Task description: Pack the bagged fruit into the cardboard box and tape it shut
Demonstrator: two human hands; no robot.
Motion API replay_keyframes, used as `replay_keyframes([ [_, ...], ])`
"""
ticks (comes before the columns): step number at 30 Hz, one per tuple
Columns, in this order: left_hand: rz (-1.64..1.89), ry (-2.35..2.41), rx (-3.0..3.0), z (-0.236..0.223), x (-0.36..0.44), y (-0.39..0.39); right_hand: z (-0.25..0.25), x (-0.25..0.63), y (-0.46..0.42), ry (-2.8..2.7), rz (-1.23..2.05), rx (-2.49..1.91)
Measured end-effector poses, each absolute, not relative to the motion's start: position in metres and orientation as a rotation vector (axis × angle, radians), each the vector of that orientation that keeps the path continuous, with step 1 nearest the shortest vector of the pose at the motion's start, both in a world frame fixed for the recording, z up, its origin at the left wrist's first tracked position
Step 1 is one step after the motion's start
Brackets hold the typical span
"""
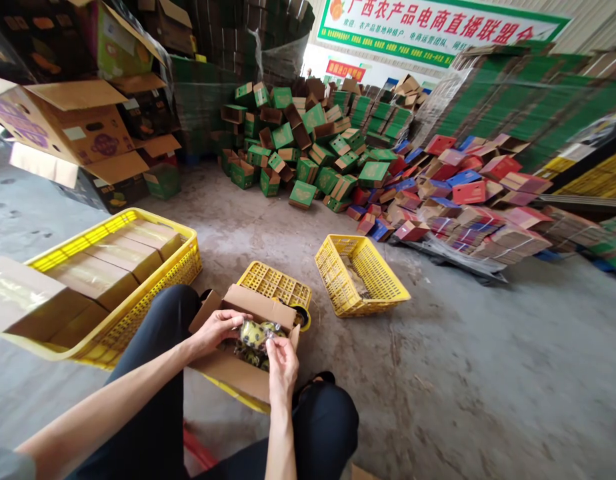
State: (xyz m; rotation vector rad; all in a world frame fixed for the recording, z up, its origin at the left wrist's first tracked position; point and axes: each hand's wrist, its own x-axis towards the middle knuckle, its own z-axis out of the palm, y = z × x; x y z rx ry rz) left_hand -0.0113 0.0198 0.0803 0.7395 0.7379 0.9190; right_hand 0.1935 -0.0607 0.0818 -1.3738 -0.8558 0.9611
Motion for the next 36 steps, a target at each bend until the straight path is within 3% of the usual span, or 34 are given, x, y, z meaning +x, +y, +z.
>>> replay_keyframes([
  [13, 0.920, 0.663, 0.666, 0.080, -0.010, 0.023, 0.074, 0.193, -0.057, -0.740, 0.994, -1.310],
  [26, 0.404, 0.553, 0.580, 0.077, -0.019, 0.021, 0.084, 0.197, -0.063, -0.829, 0.988, -1.262],
  [36, 0.643, 0.595, 0.600, 0.081, -0.019, 0.020, 0.086, 0.192, -0.058, -0.905, 1.004, -1.230],
])
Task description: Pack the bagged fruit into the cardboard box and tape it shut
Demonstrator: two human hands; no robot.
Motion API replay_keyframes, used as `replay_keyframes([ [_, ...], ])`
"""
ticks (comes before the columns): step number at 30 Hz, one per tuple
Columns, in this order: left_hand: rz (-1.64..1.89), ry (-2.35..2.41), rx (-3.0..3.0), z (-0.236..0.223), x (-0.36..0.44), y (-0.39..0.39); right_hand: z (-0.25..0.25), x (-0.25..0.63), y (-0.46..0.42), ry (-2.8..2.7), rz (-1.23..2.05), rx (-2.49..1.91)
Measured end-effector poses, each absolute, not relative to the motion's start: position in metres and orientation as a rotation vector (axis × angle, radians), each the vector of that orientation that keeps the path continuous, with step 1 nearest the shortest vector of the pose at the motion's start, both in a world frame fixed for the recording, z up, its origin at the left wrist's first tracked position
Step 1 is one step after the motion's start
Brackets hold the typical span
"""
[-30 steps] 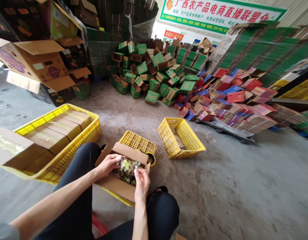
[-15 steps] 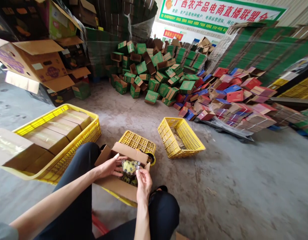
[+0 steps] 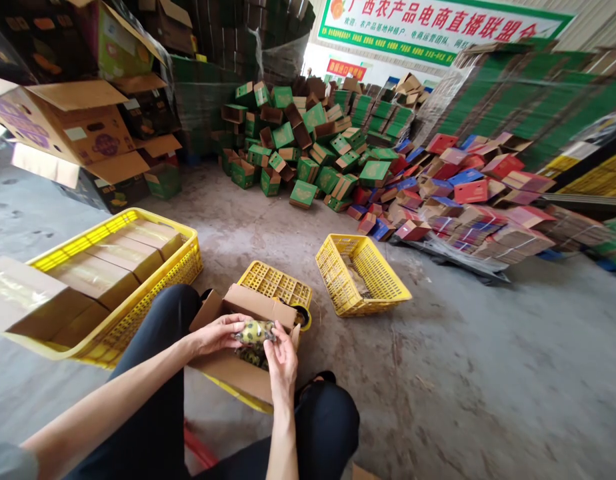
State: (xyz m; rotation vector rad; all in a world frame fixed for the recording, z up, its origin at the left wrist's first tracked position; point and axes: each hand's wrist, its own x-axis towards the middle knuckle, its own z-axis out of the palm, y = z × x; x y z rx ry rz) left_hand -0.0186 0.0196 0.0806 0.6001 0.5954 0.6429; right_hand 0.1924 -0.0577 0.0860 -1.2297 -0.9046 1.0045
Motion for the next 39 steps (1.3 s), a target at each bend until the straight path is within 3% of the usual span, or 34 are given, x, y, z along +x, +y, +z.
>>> replay_keyframes([
  [13, 0.780, 0.455, 0.730, 0.081, -0.014, 0.015, 0.094, 0.186, -0.063, -0.758, 1.264, -1.264],
  [24, 0.652, 0.455, 0.763, 0.080, -0.014, 0.010, 0.100, 0.189, -0.066, -0.786, 1.207, -1.220],
  [39, 0.781, 0.554, 0.955, 0.070, -0.013, 0.017, 0.104, 0.189, -0.065, -1.049, 1.202, -1.278],
])
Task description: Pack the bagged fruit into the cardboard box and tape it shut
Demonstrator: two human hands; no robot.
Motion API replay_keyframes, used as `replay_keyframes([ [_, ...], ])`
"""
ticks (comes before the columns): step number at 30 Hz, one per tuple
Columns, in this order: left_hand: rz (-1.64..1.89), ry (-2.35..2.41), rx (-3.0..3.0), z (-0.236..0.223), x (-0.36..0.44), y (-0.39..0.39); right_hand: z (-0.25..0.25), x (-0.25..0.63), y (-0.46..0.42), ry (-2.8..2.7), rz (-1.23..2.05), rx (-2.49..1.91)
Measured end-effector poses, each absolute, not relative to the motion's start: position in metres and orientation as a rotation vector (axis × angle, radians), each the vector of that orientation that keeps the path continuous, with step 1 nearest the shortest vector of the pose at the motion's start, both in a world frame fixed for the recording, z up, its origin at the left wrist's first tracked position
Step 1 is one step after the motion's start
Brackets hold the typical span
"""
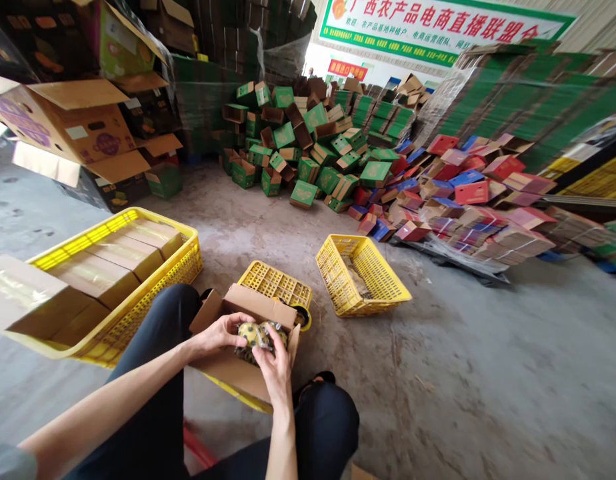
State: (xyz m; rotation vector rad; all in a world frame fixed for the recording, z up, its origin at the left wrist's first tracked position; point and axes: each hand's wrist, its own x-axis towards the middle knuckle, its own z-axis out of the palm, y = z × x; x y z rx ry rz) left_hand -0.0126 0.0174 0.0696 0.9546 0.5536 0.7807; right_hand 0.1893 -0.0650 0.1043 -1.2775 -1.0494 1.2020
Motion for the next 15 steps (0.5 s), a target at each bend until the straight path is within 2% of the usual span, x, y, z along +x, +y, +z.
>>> replay_keyframes([
  [7, 0.749, 0.526, 1.016, 0.066, -0.014, 0.017, 0.096, 0.186, -0.065, -1.129, 1.107, -1.365],
  [15, 1.084, 0.888, 1.081, 0.043, -0.034, 0.054, 0.072, 0.211, -0.059, -0.972, 0.822, -1.440],
])
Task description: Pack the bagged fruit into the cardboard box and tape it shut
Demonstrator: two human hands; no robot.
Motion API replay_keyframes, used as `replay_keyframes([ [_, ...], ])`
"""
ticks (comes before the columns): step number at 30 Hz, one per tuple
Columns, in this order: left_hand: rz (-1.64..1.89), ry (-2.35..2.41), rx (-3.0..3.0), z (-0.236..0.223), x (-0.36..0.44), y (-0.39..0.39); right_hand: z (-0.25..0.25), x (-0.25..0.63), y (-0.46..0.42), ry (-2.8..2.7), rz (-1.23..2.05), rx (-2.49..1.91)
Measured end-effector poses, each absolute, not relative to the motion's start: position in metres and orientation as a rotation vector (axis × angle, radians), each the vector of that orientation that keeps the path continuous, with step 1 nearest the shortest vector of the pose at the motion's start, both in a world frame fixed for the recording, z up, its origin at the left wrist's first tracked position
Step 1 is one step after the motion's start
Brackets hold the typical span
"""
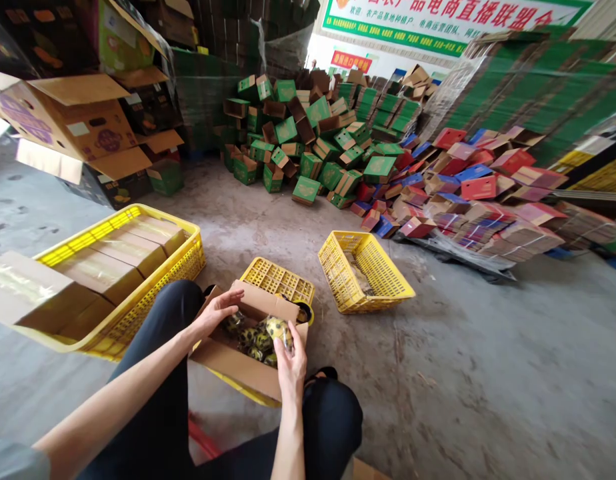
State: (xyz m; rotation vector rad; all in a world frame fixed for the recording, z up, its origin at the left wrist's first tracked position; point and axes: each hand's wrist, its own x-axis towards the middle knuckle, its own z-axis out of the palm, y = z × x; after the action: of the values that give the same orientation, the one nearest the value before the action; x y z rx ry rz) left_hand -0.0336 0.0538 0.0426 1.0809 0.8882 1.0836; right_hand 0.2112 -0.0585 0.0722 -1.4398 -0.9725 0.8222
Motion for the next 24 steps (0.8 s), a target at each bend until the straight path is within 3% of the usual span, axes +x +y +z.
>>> replay_keyframes([
  [7, 0.660, 1.297, 1.825, 0.017, -0.032, 0.054, 0.072, 0.208, -0.061, -1.373, 0.528, -1.477],
  [15, 0.352, 1.386, 1.969, 0.005, -0.019, 0.047, 0.069, 0.212, -0.059, -1.442, 0.304, -1.543],
  [19, 0.322, 1.378, 1.951, 0.006, -0.021, 0.047, 0.070, 0.209, -0.060, -1.449, 0.306, -1.544],
  [24, 0.524, 1.270, 1.924, 0.022, -0.029, 0.043, 0.079, 0.205, -0.062, -1.451, 0.337, -1.545],
])
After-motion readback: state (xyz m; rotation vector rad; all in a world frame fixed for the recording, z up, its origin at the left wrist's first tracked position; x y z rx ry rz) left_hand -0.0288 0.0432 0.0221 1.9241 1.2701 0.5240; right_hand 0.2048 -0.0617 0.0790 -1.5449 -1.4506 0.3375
